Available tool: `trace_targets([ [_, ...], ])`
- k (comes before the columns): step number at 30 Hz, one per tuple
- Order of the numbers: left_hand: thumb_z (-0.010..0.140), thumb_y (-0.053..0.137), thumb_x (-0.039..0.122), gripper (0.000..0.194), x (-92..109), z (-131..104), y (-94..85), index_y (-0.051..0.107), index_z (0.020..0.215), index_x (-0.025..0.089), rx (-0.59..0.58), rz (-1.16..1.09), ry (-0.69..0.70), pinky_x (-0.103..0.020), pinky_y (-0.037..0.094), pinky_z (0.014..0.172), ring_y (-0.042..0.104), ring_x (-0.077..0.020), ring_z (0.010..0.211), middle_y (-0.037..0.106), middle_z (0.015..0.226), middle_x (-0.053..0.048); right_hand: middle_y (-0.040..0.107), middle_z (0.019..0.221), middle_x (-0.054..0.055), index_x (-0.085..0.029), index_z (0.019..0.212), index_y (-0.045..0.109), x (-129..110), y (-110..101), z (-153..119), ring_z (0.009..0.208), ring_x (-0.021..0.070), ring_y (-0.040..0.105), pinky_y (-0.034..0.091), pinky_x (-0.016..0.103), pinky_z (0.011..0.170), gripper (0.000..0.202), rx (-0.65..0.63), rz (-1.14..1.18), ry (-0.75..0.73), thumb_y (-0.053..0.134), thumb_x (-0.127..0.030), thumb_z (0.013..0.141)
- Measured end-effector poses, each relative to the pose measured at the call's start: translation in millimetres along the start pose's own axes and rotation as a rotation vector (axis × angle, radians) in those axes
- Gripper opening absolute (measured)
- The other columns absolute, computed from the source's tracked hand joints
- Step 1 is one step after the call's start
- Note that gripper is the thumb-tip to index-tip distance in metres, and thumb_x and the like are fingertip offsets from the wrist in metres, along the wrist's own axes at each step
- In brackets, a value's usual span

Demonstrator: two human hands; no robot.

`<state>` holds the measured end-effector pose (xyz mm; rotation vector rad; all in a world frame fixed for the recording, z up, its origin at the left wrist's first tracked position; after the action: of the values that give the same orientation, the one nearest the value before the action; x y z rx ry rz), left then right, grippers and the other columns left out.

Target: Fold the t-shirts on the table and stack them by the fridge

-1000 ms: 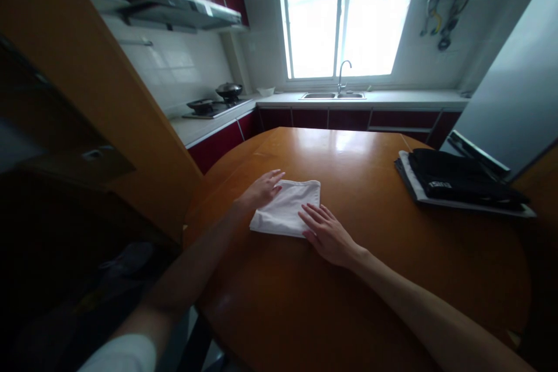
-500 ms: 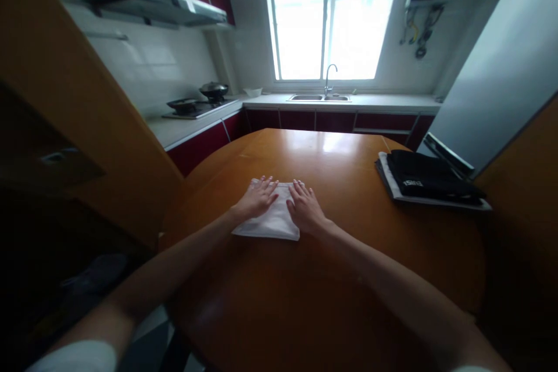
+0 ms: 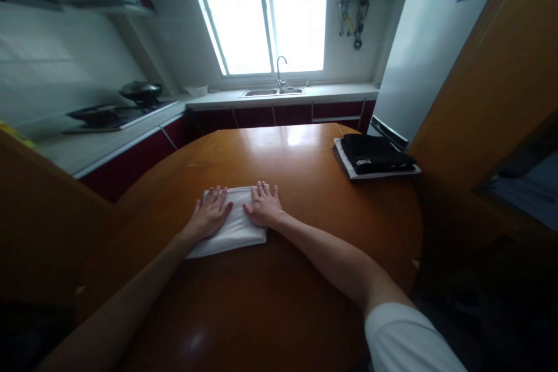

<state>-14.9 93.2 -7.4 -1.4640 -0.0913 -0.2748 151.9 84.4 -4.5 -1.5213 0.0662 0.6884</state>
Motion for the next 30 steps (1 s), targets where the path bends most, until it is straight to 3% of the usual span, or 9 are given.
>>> trace_targets([
  [3,0.099,0.031,0.052,0.076,-24.1,8.8,-13.2,0.016,0.163,0.015,0.098,-0.103,-0.089,-0.056,0.012,0.124,0.010,-0.0323,0.156,0.017,0.169,-0.015,0.010,0.169,0.017,-0.011,0.160,0.025,-0.6,-0.3,-0.6,0.157,0.0280,0.006,-0.002,0.058,0.123,0.074,-0.010,0.004,0.009,0.036,-0.054,0.100],
  [5,0.098,0.033,0.049,0.076,-44.1,11.1,-26.5,0.018,0.162,0.009,0.177,-0.124,-0.188,-0.049,0.021,0.123,0.022,-0.0327,0.153,0.028,0.164,-0.020,0.011,0.169,0.016,-0.013,0.160,0.025,-0.3,-1.3,-0.8,0.157,0.0275,0.006,-0.002,0.057,0.123,0.073,0.000,0.024,0.016,0.037,-0.052,0.100],
  [7,0.096,0.035,0.053,0.076,-61.5,10.3,-34.9,0.032,0.157,0.008,0.190,-0.095,-0.297,-0.048,0.030,0.119,0.036,-0.0365,0.145,0.042,0.153,-0.023,0.014,0.169,0.014,-0.013,0.159,0.027,3.2,-5.8,-0.2,0.157,0.0256,0.009,0.002,0.054,0.124,0.069,0.044,0.070,0.043,0.035,-0.050,0.101],
  [9,0.094,0.036,0.063,0.074,-70.7,8.3,-37.0,0.051,0.147,0.014,0.145,-0.050,-0.364,-0.053,0.035,0.113,0.043,-0.0410,0.136,0.050,0.143,-0.022,0.020,0.168,0.013,-0.013,0.157,0.032,11.8,-16.6,0.3,0.156,0.0232,0.012,0.008,0.050,0.124,0.063,0.143,0.112,0.098,0.031,-0.044,0.102],
  [12,0.091,0.037,0.070,0.066,-70.4,5.7,-38.2,0.069,0.125,0.023,0.111,-0.021,-0.370,-0.057,0.038,0.107,0.047,-0.0426,0.129,0.055,0.134,-0.019,0.029,0.165,0.014,-0.010,0.153,0.039,28.5,-34.9,-1.4,0.155,0.0238,0.016,0.010,0.047,0.124,0.058,0.296,0.105,0.188,0.031,-0.037,0.102],
  [16,0.091,0.048,0.062,0.050,-66.8,3.6,-41.8,0.073,0.109,0.023,0.142,-0.027,-0.375,-0.053,0.043,0.100,0.052,-0.0401,0.122,0.060,0.126,-0.017,0.036,0.160,0.020,-0.008,0.141,0.053,46.8,-34.3,-1.1,0.153,0.0320,0.020,0.011,0.053,0.123,0.054,0.262,0.039,0.285,0.036,-0.040,0.102],
  [20,0.088,0.056,0.055,0.040,-66.1,5.4,-40.5,0.068,0.107,0.022,0.133,-0.080,-0.373,-0.049,0.044,0.097,0.055,-0.0376,0.118,0.064,0.120,-0.016,0.040,0.157,0.022,-0.009,0.136,0.057,50.0,-28.2,0.5,0.151,0.0346,0.023,0.010,0.055,0.122,0.052,0.219,-0.002,0.289,0.041,-0.044,0.101],
  [25,0.084,0.064,0.039,0.024,-66.5,8.8,-40.0,0.060,0.098,0.020,0.200,-0.402,-0.327,-0.040,0.049,0.090,0.063,-0.0289,0.103,0.069,0.102,-0.011,0.041,0.156,0.022,-0.010,0.132,0.060,47.9,-27.1,1.4,0.151,0.0349,0.023,0.011,0.057,0.121,0.049,0.223,-0.005,0.263,0.042,-0.044,0.101],
  [30,0.087,0.059,0.047,0.039,-53.5,5.9,-50.0,0.054,0.113,0.018,0.255,-0.596,-0.234,-0.029,0.054,0.076,0.067,-0.0206,0.090,0.068,0.103,-0.008,0.046,0.152,0.019,-0.015,0.129,0.061,48.7,-28.0,2.2,0.150,0.0331,0.026,0.010,0.060,0.121,0.044,0.223,0.036,0.248,0.047,-0.046,0.100],
])
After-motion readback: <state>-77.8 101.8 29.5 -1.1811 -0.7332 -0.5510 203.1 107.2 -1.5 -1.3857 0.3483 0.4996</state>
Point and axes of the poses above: each hand's wrist, its own z-axis towards the middle knuckle, its own y-axis out of the palm, x = y × z, the point moved 10 cm from there along z, towards the middle knuckle
